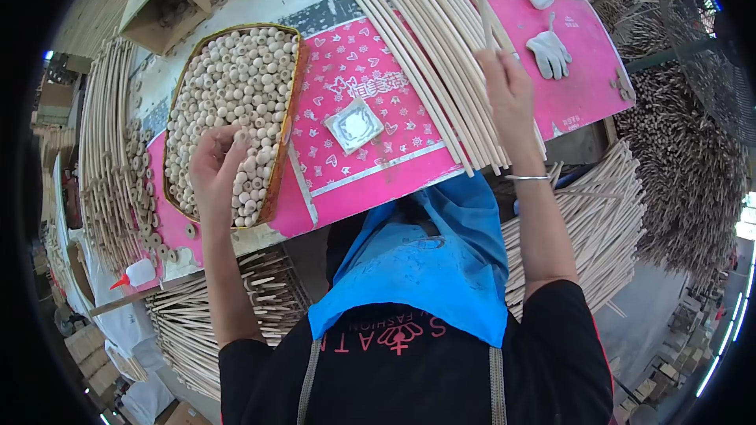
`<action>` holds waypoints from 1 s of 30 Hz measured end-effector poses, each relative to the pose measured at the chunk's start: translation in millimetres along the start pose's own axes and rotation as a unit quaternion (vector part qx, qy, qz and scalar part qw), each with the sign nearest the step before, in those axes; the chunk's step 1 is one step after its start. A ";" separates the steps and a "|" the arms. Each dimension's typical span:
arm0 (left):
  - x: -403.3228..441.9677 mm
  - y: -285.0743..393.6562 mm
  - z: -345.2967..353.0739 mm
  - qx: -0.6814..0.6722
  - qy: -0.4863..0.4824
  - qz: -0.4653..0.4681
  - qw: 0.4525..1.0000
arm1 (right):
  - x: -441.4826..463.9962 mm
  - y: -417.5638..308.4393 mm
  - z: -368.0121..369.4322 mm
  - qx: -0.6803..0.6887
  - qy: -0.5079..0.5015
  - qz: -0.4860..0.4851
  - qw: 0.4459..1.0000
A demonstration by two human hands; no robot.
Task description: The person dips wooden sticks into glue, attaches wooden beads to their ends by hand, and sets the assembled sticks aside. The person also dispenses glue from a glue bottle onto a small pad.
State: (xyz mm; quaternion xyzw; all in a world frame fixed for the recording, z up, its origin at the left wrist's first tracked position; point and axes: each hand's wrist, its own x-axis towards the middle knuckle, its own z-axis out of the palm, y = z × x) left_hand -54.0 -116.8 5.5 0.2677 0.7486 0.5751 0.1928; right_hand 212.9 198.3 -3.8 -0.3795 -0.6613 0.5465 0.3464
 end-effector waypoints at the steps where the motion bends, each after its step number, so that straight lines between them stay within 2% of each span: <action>1: -9.6 11.7 13.7 -0.087 0.000 -0.016 0.996 | -1.6 -4.9 12.4 0.021 0.001 -0.037 0.999; 3: -27.3 12.4 38.6 -0.190 -0.039 -0.044 0.980 | -1.4 -15.8 40.3 -0.018 -0.047 -0.151 0.987; 6: -51.7 5.8 71.2 -0.252 -0.073 -0.102 0.960 | 1.5 -0.8 60.2 -0.078 -0.082 -0.161 0.980; 7: -56.7 -2.0 79.4 -0.289 -0.071 -0.115 0.948 | -5.1 -5.7 61.3 -0.109 -0.122 -0.117 0.980; 8: -60.1 -10.7 87.3 -0.303 -0.064 -0.134 0.941 | -8.5 -3.9 61.1 -0.111 -0.126 -0.116 0.979; 10: -64.7 -18.0 98.6 -0.320 -0.053 -0.162 0.932 | -12.2 -1.7 60.5 -0.209 -0.151 -0.157 0.954; 12: -65.4 -35.0 103.3 -0.314 -0.048 -0.164 0.934 | -13.9 -7.9 64.6 -0.183 -0.138 -0.148 0.962; 15: -60.0 -37.6 108.7 -0.299 -0.042 -0.166 0.939 | -16.6 -31.1 82.3 -0.168 -0.192 -0.206 0.945; 19: -54.5 -38.7 111.6 -0.292 -0.038 -0.155 0.943 | -23.0 -13.9 109.2 -0.140 -0.208 -0.228 0.941; 24: -52.8 -42.1 116.7 -0.287 -0.038 -0.156 0.945 | -27.9 -7.0 119.0 -0.175 -0.238 -0.237 0.926; 30: -49.9 -42.1 117.9 -0.282 -0.029 -0.149 0.947 | -21.5 -3.9 111.3 -0.140 -0.243 -0.228 0.932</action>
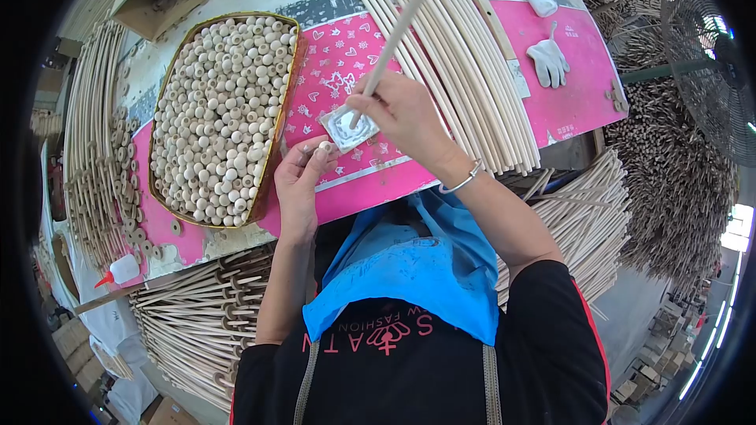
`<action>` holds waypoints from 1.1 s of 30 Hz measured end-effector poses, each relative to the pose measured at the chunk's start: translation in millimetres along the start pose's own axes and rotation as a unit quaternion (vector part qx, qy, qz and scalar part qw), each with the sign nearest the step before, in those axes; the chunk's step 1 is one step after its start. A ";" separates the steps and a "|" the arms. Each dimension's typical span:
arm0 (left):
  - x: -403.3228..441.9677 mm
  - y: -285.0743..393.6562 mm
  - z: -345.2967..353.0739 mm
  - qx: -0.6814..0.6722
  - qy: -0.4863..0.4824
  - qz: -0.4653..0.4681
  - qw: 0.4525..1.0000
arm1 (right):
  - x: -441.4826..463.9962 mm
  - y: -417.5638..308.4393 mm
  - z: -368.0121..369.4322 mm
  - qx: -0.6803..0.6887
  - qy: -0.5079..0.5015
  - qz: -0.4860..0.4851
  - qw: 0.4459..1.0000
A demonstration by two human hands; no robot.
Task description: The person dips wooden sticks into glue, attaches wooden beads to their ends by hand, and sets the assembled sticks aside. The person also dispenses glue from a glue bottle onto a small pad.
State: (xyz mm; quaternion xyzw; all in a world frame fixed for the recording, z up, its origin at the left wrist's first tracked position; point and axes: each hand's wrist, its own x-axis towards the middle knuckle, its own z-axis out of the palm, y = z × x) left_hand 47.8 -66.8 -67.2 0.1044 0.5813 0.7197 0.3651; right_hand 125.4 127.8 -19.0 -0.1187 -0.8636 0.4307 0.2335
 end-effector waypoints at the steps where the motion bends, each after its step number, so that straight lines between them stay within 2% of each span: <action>1: 0.5 1.4 -0.1 0.001 0.007 0.003 1.000 | -0.1 -0.6 -3.5 0.067 0.018 0.046 0.997; 2: 1.5 1.2 -0.7 0.002 0.007 0.004 1.000 | -0.3 -0.3 -7.3 0.133 0.036 0.092 0.986; 6: 8.0 0.4 2.8 -0.007 0.006 0.016 1.000 | -0.8 0.7 -23.7 0.209 0.078 0.117 0.968; 13: 17.6 1.1 21.0 -0.061 -0.014 0.002 0.998 | -8.7 -7.8 -40.3 0.267 0.083 0.105 0.954; 29: 10.5 1.9 28.6 -0.077 -0.033 0.015 0.996 | -21.9 -7.6 -27.6 0.297 0.082 0.113 0.945; 33: 9.3 1.9 28.6 -0.066 -0.021 0.032 0.997 | -29.4 -11.5 -21.1 0.282 0.109 0.097 0.948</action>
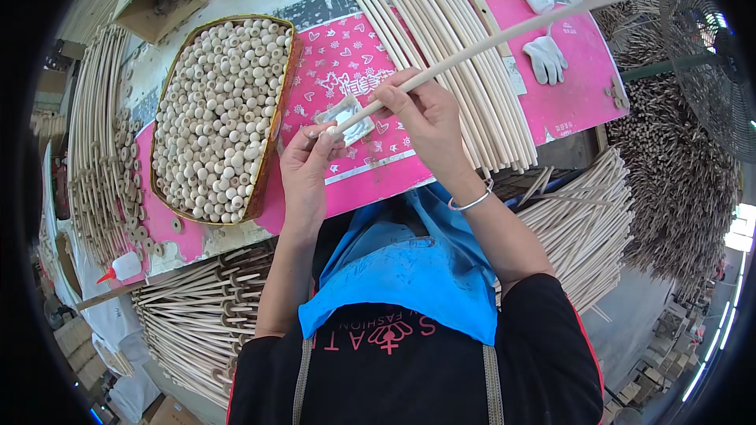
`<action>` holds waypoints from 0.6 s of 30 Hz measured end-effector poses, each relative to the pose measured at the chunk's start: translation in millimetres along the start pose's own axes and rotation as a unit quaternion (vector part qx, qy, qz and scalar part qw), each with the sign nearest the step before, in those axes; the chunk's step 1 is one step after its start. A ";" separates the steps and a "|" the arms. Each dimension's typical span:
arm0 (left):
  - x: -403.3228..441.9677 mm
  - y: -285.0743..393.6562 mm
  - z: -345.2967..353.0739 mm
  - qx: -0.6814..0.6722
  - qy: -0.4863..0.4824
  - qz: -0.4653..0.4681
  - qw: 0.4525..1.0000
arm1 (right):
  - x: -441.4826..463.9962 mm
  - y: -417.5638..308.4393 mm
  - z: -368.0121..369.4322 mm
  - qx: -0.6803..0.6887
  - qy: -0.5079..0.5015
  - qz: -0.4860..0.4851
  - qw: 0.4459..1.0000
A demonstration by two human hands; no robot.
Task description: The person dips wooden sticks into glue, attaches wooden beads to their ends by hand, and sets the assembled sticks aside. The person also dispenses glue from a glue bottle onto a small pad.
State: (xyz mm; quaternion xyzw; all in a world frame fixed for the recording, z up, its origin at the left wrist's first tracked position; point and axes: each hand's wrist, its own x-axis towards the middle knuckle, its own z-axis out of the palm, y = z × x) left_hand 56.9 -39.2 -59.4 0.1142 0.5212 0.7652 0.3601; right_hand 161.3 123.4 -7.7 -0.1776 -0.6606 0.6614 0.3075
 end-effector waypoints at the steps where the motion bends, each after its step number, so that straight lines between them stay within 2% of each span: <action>1: 0.1 0.9 -0.6 0.005 0.002 0.010 1.000 | -2.1 1.6 1.7 0.006 0.010 -0.004 1.000; 4: -1.7 5.7 -3.2 0.052 -0.008 0.043 0.998 | -8.7 3.0 5.6 0.007 0.020 -0.023 1.000; 8: -3.9 5.6 5.9 0.049 0.010 0.071 0.996 | -19.5 12.2 14.3 0.013 0.039 -0.067 0.997; 11: -1.0 2.0 13.2 0.064 0.025 0.103 0.992 | -27.8 13.0 16.8 0.025 0.093 -0.065 0.993; 13: 0.4 7.4 23.6 0.002 -0.007 0.073 0.997 | -31.8 7.1 14.0 0.072 0.140 -0.003 0.988; 15: 1.3 7.6 34.5 -0.036 -0.020 0.068 0.997 | -34.1 10.8 11.3 0.075 0.136 -0.007 0.988; 17: 5.5 2.0 40.9 -0.096 0.005 0.048 0.994 | -39.6 8.0 11.2 0.098 0.093 0.073 0.988; 18: 6.0 3.1 42.7 -0.097 0.002 0.050 0.994 | -43.3 1.1 5.4 0.104 0.042 0.131 0.985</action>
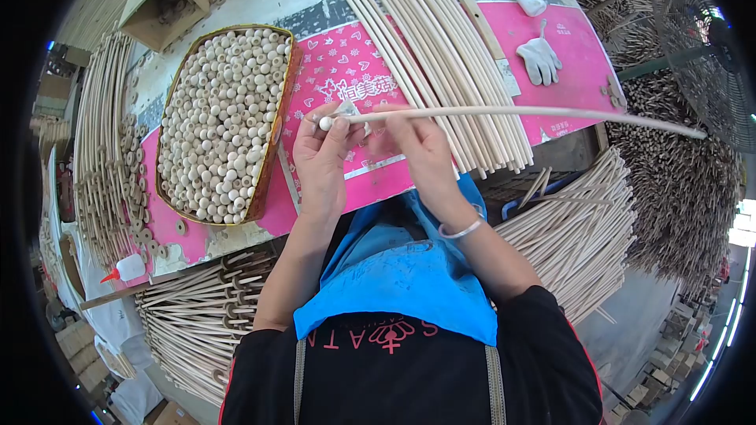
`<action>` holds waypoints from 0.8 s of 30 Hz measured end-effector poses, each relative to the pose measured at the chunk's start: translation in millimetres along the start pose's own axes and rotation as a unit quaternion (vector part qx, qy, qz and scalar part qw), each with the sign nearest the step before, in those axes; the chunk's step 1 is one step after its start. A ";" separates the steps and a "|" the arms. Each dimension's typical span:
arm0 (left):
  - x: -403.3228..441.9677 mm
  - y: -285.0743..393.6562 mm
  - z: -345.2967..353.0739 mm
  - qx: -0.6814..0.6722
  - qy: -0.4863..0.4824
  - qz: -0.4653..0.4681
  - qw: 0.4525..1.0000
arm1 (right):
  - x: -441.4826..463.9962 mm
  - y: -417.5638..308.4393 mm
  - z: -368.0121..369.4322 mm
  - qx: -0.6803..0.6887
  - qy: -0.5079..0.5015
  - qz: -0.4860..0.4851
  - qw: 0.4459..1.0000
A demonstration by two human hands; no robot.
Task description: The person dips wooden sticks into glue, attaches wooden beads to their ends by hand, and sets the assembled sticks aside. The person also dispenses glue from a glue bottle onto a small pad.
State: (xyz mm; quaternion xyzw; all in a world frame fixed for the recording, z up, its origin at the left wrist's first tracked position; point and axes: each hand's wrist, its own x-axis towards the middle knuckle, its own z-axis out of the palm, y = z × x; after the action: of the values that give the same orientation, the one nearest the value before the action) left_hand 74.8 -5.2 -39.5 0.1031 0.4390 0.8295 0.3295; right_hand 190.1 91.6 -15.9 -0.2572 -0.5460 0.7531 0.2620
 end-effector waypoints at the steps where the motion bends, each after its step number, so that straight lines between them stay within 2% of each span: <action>1: 0.2 2.7 0.0 0.000 0.005 0.004 1.000 | -11.2 -24.8 -6.1 -0.108 -0.031 0.052 0.992; 2: 0.8 6.7 -1.3 -0.001 0.012 0.009 1.000 | -25.0 -47.3 -15.7 -0.215 -0.062 0.103 0.969; 3: -1.0 14.1 -5.1 0.008 0.008 0.008 1.000 | -40.1 -50.2 -27.2 -0.343 0.015 -0.099 0.934; 4: 0.9 16.7 -13.2 0.024 0.012 0.012 1.000 | -51.5 -62.6 -44.5 -0.433 0.079 -0.198 0.876; 5: 0.7 18.9 -21.5 0.040 0.016 0.013 0.999 | -50.8 -75.1 -69.3 -0.575 0.096 -0.315 0.749; 7: 1.3 28.2 -27.7 0.052 0.006 0.028 0.998 | -62.3 -88.3 -87.9 -0.669 0.098 -0.258 0.690; 8: 1.5 33.7 -28.7 0.055 0.006 0.031 0.998 | -80.0 -68.2 -123.0 -0.649 0.044 -0.180 0.738; 10: 0.9 38.4 -33.3 0.078 0.006 0.027 0.997 | -98.1 -49.6 -140.4 -0.593 0.013 -0.147 0.791; 12: -3.4 38.3 -35.8 0.095 -0.034 -0.016 0.995 | -102.4 -41.3 -146.2 -0.602 0.042 -0.169 0.779; 13: -4.7 39.4 -34.4 0.090 -0.025 -0.013 0.996 | -99.6 -40.8 -144.7 -0.603 0.056 -0.171 0.777; 14: -4.7 41.2 -33.6 0.090 -0.028 0.005 0.996 | -94.7 -35.7 -145.8 -0.579 0.067 -0.189 0.790; 16: -5.2 48.8 -36.6 0.090 -0.031 0.048 0.994 | -77.0 -31.8 -141.4 -0.588 0.076 -0.228 0.773; 19: -6.0 72.8 -40.9 0.107 -0.014 0.126 0.986 | -54.9 -41.7 -132.7 -0.543 0.077 -0.248 0.798; 20: -5.6 81.0 -46.1 0.155 -0.008 0.151 0.976 | -52.6 -47.2 -126.3 -0.571 0.072 -0.289 0.765; 21: -7.7 93.5 -41.8 0.139 -0.013 0.157 0.978 | -51.5 -44.4 -123.3 -0.563 0.067 -0.325 0.757; 22: -8.9 104.9 -37.9 0.120 -0.019 0.158 0.980 | -56.1 -41.8 -119.8 -0.569 0.061 -0.322 0.754; 24: -2.3 110.6 -47.9 0.176 0.046 0.178 0.967 | -67.0 -40.5 -109.7 -0.582 0.033 -0.352 0.732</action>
State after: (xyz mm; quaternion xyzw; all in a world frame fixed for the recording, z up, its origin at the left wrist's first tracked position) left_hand 4.1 -82.2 20.5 0.1976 0.5670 0.7885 0.1330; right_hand 317.5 132.6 -0.1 -0.1729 -0.9201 0.1329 0.3253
